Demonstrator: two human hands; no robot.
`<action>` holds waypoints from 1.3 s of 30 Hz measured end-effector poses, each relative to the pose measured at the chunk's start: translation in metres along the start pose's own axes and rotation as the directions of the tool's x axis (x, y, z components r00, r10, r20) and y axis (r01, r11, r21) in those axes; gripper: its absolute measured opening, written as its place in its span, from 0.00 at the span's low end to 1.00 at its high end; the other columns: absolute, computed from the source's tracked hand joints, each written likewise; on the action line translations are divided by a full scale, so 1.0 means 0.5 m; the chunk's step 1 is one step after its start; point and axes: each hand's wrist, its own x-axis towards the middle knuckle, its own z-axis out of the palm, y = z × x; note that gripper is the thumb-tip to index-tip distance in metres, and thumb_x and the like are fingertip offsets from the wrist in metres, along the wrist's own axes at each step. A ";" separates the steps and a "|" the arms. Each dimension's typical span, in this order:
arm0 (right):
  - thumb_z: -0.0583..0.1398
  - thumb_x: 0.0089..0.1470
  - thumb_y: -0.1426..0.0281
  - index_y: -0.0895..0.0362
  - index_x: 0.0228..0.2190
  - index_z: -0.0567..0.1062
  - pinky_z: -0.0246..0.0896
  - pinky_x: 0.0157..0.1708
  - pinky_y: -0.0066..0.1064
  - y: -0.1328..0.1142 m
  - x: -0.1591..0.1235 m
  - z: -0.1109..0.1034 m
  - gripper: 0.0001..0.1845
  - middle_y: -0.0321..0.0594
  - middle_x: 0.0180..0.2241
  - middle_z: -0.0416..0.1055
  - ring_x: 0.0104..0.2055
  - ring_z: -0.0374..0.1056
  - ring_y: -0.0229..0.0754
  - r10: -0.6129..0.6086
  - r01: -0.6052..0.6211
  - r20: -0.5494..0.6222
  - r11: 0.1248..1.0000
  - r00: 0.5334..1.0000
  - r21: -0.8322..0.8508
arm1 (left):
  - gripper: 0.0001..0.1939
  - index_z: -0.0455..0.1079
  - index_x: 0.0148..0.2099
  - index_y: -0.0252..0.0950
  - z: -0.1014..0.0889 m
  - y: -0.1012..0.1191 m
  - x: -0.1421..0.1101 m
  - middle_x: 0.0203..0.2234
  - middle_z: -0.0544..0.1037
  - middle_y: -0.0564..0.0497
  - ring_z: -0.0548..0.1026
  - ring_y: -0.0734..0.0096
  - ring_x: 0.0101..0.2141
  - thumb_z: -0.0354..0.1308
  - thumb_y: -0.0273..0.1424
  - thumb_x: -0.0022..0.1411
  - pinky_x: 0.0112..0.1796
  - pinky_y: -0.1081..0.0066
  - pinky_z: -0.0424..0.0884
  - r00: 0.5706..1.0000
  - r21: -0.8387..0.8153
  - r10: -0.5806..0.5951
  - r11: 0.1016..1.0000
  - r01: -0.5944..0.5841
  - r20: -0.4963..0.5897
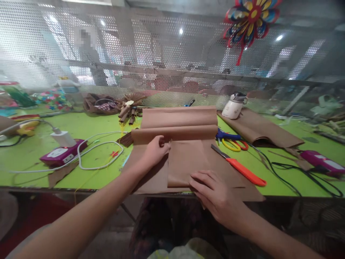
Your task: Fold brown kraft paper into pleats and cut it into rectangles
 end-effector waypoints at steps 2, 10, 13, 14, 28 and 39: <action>0.53 0.58 0.79 0.60 0.50 0.69 0.62 0.50 0.45 -0.003 -0.004 -0.002 0.18 0.50 0.49 0.68 0.51 0.61 0.48 -0.011 0.011 0.001 1.000 1.000 -0.006 | 0.22 0.67 0.50 0.31 -0.002 0.006 0.006 0.39 0.77 0.42 0.75 0.62 0.40 0.61 0.33 0.53 0.41 0.68 0.69 0.998 -0.070 -0.041 0.996 0.045 0.055; 0.53 0.59 0.76 0.61 0.49 0.70 0.58 0.51 0.52 -0.028 -0.017 0.001 0.17 0.48 0.50 0.70 0.52 0.62 0.52 -0.033 0.041 0.055 0.988 0.998 -0.146 | 0.21 0.68 0.43 0.33 0.011 0.060 0.001 0.25 0.72 0.53 0.62 0.83 0.17 0.66 0.25 0.45 0.18 0.78 0.57 0.962 -0.337 -0.169 0.911 0.236 0.216; 0.53 0.59 0.76 0.61 0.50 0.69 0.56 0.53 0.54 -0.045 -0.026 -0.003 0.18 0.48 0.51 0.70 0.53 0.62 0.53 -0.043 0.052 0.067 0.989 0.997 -0.135 | 0.24 0.67 0.46 0.34 0.017 0.057 -0.009 0.22 0.69 0.56 0.61 0.84 0.17 0.67 0.27 0.45 0.19 0.78 0.55 0.959 -0.490 -0.163 0.832 0.259 0.230; 0.53 0.58 0.76 0.59 0.50 0.69 0.56 0.54 0.53 -0.049 -0.029 -0.008 0.18 0.48 0.51 0.69 0.54 0.62 0.52 -0.045 0.052 0.065 0.992 0.997 -0.111 | 0.26 0.67 0.48 0.34 0.018 0.056 -0.013 0.22 0.68 0.57 0.62 0.83 0.17 0.67 0.29 0.45 0.19 0.79 0.55 0.965 -0.537 -0.150 0.807 0.246 0.216; 0.63 0.47 0.54 0.56 0.38 0.77 0.70 0.38 0.38 0.124 0.108 -0.078 0.22 0.45 0.40 0.77 0.40 0.73 0.49 0.746 -0.479 0.169 0.221 0.644 0.850 | 0.33 0.70 0.49 0.31 -0.007 0.096 -0.014 0.22 0.74 0.55 0.71 0.73 0.27 0.71 0.36 0.40 0.32 0.71 0.69 0.992 -0.616 0.083 0.778 -0.124 -0.095; 0.68 0.40 0.58 0.58 0.35 0.80 0.69 0.32 0.38 0.156 0.197 -0.023 0.20 0.41 0.33 0.79 0.33 0.73 0.49 0.764 -0.235 -0.162 0.382 0.625 0.894 | 0.27 0.74 0.43 0.28 -0.002 0.074 -0.039 0.35 0.80 0.39 0.78 0.60 0.33 0.61 0.48 0.53 0.33 0.67 0.72 0.909 -0.719 -0.025 0.604 0.345 0.415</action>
